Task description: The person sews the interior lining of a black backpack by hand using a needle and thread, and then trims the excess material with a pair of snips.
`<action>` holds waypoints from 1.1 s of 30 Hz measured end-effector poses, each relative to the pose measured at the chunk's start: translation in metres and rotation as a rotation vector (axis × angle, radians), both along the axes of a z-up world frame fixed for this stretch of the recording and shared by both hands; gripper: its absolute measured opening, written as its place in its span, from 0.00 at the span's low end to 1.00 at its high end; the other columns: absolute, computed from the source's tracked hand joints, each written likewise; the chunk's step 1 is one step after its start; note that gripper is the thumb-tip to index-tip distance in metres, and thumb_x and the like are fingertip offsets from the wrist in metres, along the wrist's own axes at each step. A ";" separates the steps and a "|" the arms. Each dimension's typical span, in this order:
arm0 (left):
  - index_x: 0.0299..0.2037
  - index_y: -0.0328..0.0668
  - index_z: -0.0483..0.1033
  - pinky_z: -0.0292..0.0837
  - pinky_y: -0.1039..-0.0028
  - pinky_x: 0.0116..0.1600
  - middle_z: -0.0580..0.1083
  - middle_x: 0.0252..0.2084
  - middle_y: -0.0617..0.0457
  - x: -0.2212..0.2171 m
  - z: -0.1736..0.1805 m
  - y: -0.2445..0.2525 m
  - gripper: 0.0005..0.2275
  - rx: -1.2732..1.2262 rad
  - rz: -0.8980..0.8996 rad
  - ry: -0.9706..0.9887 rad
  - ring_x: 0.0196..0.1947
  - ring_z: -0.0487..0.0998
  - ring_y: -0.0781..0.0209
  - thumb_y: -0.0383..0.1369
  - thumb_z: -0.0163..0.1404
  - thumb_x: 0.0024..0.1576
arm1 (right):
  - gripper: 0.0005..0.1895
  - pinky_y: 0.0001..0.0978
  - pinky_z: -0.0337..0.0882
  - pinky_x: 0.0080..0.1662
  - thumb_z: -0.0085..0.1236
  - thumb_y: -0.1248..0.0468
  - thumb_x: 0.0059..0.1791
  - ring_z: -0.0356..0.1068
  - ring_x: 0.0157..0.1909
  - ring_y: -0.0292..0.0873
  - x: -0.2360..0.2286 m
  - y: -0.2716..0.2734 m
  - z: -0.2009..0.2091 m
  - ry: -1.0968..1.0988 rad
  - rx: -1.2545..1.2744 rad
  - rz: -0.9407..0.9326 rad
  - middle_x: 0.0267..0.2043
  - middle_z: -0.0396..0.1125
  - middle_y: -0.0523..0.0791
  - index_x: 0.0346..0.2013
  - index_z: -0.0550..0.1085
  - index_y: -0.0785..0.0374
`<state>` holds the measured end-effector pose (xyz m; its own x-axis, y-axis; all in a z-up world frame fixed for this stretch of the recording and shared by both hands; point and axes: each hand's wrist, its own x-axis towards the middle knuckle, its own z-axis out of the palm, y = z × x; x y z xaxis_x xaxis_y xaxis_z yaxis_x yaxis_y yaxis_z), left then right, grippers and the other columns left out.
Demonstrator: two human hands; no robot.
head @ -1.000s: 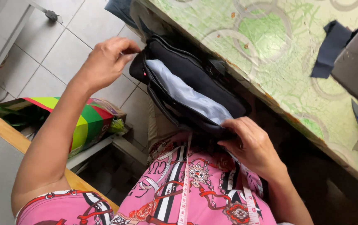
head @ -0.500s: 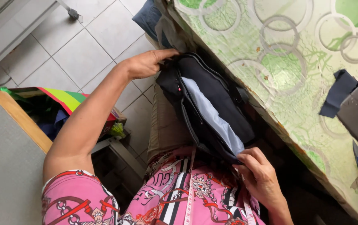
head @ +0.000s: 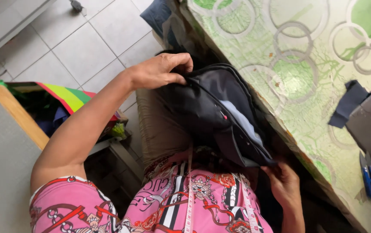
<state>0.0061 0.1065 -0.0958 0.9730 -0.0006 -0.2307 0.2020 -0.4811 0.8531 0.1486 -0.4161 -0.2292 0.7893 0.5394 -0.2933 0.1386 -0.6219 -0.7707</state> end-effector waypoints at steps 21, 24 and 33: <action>0.49 0.55 0.80 0.60 0.80 0.40 0.66 0.32 0.60 0.016 0.104 -0.112 0.10 0.018 -0.154 -0.073 0.30 0.65 0.69 0.26 0.53 0.61 | 0.33 0.29 0.70 0.54 0.63 0.71 0.37 0.71 0.54 0.40 -0.017 -0.020 -0.010 0.203 -0.019 -0.439 0.56 0.73 0.46 0.59 0.75 0.61; 0.52 0.56 0.81 0.61 0.77 0.38 0.65 0.30 0.59 0.018 0.112 -0.124 0.13 0.086 -0.178 -0.084 0.28 0.67 0.66 0.28 0.53 0.60 | 0.35 0.31 0.68 0.58 0.61 0.68 0.36 0.70 0.57 0.42 -0.019 -0.030 -0.024 0.158 -0.057 -0.415 0.60 0.72 0.46 0.60 0.75 0.59; 0.54 0.49 0.81 0.66 0.80 0.50 0.79 0.45 0.59 0.038 0.126 -0.137 0.14 0.076 -0.125 -0.002 0.43 0.77 0.69 0.29 0.52 0.58 | 0.32 0.29 0.71 0.52 0.59 0.72 0.37 0.70 0.52 0.38 -0.017 -0.034 -0.065 0.224 0.129 -0.477 0.55 0.74 0.45 0.58 0.76 0.57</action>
